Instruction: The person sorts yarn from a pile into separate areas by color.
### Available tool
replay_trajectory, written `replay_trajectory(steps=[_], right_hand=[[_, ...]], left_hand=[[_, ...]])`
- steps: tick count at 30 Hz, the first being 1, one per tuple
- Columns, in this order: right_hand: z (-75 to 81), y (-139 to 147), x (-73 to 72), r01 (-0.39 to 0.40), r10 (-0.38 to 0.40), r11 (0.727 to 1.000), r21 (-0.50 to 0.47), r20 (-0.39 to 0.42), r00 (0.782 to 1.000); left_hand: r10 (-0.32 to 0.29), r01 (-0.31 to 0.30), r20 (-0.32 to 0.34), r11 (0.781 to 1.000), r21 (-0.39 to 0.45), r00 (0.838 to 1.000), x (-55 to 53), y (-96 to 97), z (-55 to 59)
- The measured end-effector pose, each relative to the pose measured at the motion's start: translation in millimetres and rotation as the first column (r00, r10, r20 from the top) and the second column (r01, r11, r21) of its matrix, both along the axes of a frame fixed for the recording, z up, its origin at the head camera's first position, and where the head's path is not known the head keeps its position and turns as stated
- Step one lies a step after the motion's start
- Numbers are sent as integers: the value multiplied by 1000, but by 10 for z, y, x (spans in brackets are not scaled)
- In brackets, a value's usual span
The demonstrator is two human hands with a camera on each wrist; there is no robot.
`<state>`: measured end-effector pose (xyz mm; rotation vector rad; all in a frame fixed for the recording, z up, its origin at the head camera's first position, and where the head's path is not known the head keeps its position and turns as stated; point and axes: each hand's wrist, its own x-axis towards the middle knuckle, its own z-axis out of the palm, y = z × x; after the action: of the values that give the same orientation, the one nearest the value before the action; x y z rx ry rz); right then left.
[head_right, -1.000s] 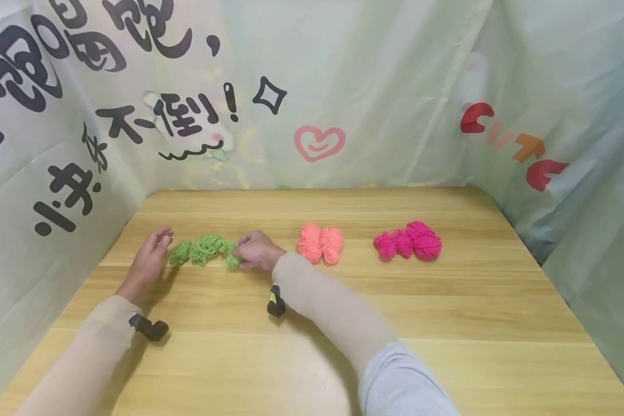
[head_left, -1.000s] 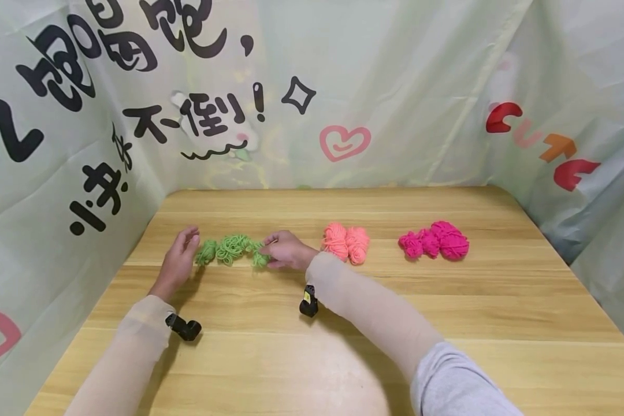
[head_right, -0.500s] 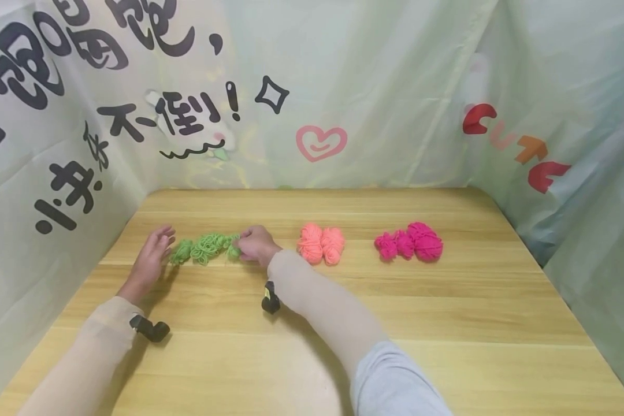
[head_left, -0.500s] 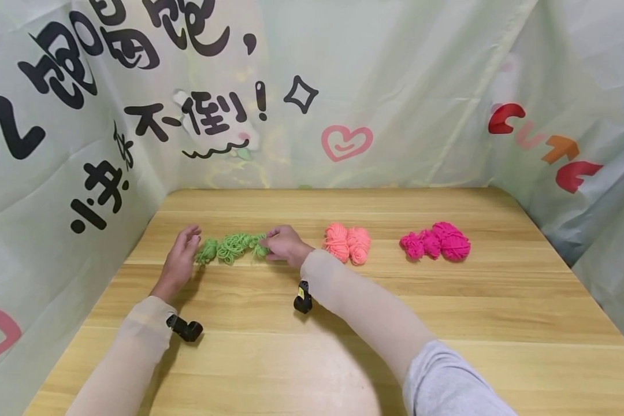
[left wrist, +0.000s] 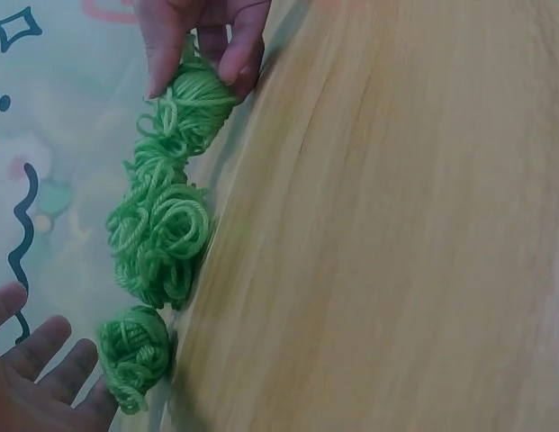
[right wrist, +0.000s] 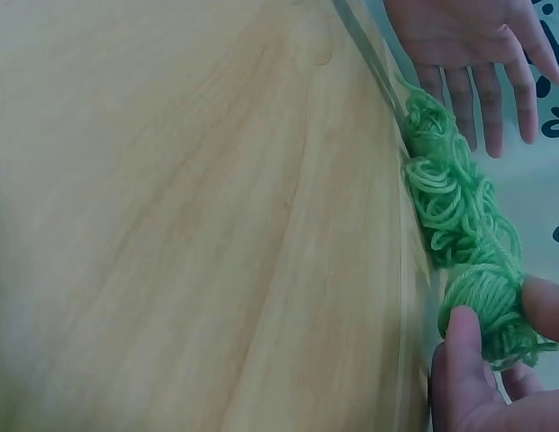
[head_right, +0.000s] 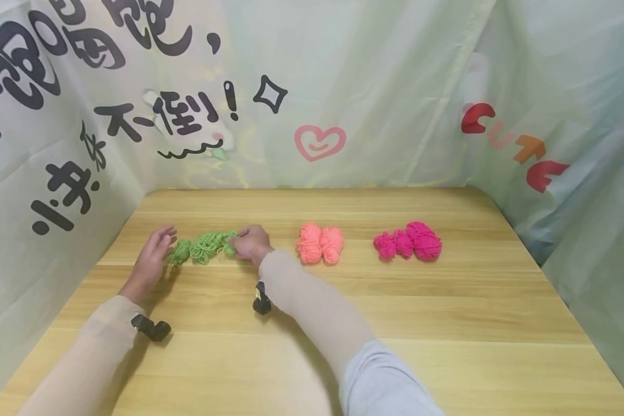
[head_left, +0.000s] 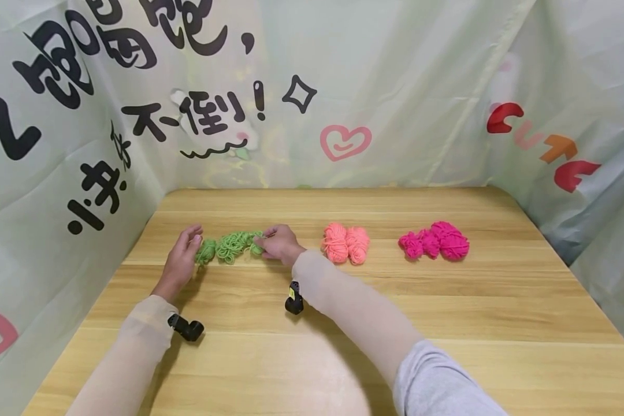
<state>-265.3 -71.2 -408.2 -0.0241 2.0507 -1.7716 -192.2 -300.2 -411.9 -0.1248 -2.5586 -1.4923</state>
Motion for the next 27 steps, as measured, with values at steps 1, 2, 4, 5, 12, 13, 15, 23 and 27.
replay_trajectory(steps=[1,2,4,5,12,13,15,23,27], right_hand=[[-4,-14,3,10,-10,1000,12,-8,1000],[-7,-27,7,17,-17,1000,20,-13,1000],[-12,-50,13,23,-22,999,48,-27,999],[-10,-58,20,23,-21,998,60,-33,999],[21,-88,58,-2,4,998,63,-37,999],[21,-94,57,-3,5,998,58,-35,999],[24,-109,60,-2,4,999,47,-30,1000],[16,-150,72,-33,34,998,61,-9,999],[13,-132,64,-63,62,997,48,18,998]], left_hand=[[0,0,-4,1000,-1,1000,-17,-21,-34],[-1,1,-8,1000,-3,1000,-29,-37,-61],[-1,1,-17,1000,-4,1000,-42,-56,-94],[0,0,-22,1000,-5,1000,-47,-60,-104],[1,-1,-15,1000,-3,1000,-51,-54,-104],[0,0,-12,1000,-3,1000,-51,-55,-103],[-2,2,-10,1000,0,1000,-52,-58,-101],[-5,5,1,999,35,1000,-44,-59,-92],[-8,8,6,999,40,1000,-31,-64,-82]])
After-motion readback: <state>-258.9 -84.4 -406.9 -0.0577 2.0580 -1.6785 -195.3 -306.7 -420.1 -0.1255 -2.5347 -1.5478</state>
